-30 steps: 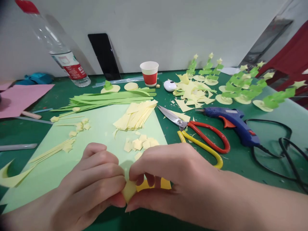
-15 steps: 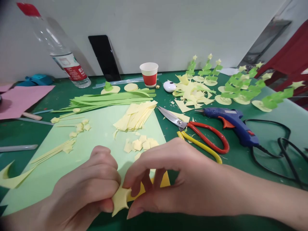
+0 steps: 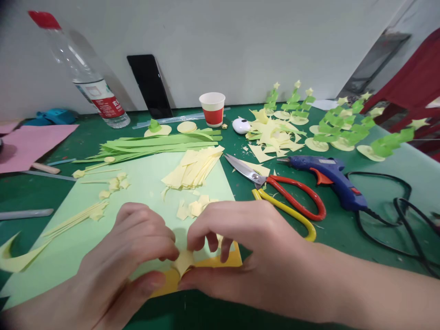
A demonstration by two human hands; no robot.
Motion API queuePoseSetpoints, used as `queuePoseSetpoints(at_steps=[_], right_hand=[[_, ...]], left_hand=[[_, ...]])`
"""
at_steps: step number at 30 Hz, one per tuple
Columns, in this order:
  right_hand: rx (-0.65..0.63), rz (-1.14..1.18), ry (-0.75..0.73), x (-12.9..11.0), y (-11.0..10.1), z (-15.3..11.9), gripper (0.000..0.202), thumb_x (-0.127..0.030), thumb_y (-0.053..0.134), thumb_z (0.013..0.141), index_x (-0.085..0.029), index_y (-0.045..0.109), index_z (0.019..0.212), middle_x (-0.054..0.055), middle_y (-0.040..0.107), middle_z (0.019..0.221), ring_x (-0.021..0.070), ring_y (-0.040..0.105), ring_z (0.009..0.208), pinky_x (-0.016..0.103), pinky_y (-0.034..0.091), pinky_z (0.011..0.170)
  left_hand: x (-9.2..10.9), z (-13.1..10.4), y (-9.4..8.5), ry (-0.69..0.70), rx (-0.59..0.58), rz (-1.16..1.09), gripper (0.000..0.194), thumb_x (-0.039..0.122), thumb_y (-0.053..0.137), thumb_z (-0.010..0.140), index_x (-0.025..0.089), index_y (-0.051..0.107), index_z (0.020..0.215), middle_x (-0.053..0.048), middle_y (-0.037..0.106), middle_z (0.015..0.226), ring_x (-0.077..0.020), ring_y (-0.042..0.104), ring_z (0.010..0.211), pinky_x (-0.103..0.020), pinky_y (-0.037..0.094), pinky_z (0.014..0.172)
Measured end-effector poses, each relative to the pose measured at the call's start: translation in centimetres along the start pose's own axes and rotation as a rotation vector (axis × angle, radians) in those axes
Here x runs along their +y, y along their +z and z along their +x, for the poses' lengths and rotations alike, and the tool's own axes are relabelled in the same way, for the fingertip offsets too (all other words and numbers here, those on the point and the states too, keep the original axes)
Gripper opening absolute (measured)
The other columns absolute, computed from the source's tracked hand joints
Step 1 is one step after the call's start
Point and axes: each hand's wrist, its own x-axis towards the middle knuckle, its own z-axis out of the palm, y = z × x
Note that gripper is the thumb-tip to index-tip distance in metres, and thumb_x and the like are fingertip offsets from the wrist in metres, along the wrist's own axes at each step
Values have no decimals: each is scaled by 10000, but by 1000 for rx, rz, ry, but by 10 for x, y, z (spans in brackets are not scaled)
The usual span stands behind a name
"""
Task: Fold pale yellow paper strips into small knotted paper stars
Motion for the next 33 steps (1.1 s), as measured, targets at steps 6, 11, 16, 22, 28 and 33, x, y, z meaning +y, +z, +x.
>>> queuePoseSetpoints(at_steps=[6, 11, 16, 22, 28, 33], right_hand=[[-59, -190, -88, -6, 1, -1, 105, -180, 609, 816, -136, 541, 748, -4, 583, 675, 70, 520, 585, 152, 443, 537], [-63, -187, -123, -11, 1, 0, 96, -158, 590, 826, -139, 545, 743, -15, 556, 653, 62, 498, 561, 135, 423, 506], [-95, -156, -102, -11, 2, -3, 86, -142, 624, 799, -122, 564, 741, -11, 556, 658, 58, 508, 562, 126, 432, 505], [-47, -59, -12, -6, 2, -1, 158, -149, 692, 734, -99, 621, 865, 10, 645, 741, 66, 564, 598, 121, 487, 562], [89, 7, 59, -3, 9, 1, 71, -95, 595, 773, -141, 649, 776, 14, 680, 713, 87, 601, 603, 137, 494, 534], [73, 327, 341, -3, 8, 5, 28, -191, 623, 737, -174, 630, 759, -8, 641, 654, 72, 555, 457, 133, 458, 387]], left_hand=[[-1, 1, 0, 99, -64, 77, 278, 222, 312, 955, 174, 485, 743, 35, 552, 625, -118, 461, 577, -306, 279, 628], [0, -2, 0, 172, -55, 127, 313, 187, 275, 967, 170, 501, 751, 34, 556, 601, -117, 441, 561, -316, 274, 632], [3, -1, 0, 140, -77, 19, 303, 133, 303, 956, 168, 497, 725, 45, 523, 571, -97, 438, 551, -279, 337, 626], [10, -1, 5, -290, 61, -312, 258, 163, 426, 899, 187, 455, 643, 38, 464, 575, -99, 432, 539, -233, 380, 543], [14, 8, 4, -802, -137, -630, 303, 353, 444, 891, 205, 506, 634, 51, 518, 616, -90, 449, 558, -168, 365, 497], [7, -12, 8, -855, -129, -679, 428, 379, 294, 941, 204, 556, 651, 36, 547, 637, -101, 504, 597, -179, 440, 559]])
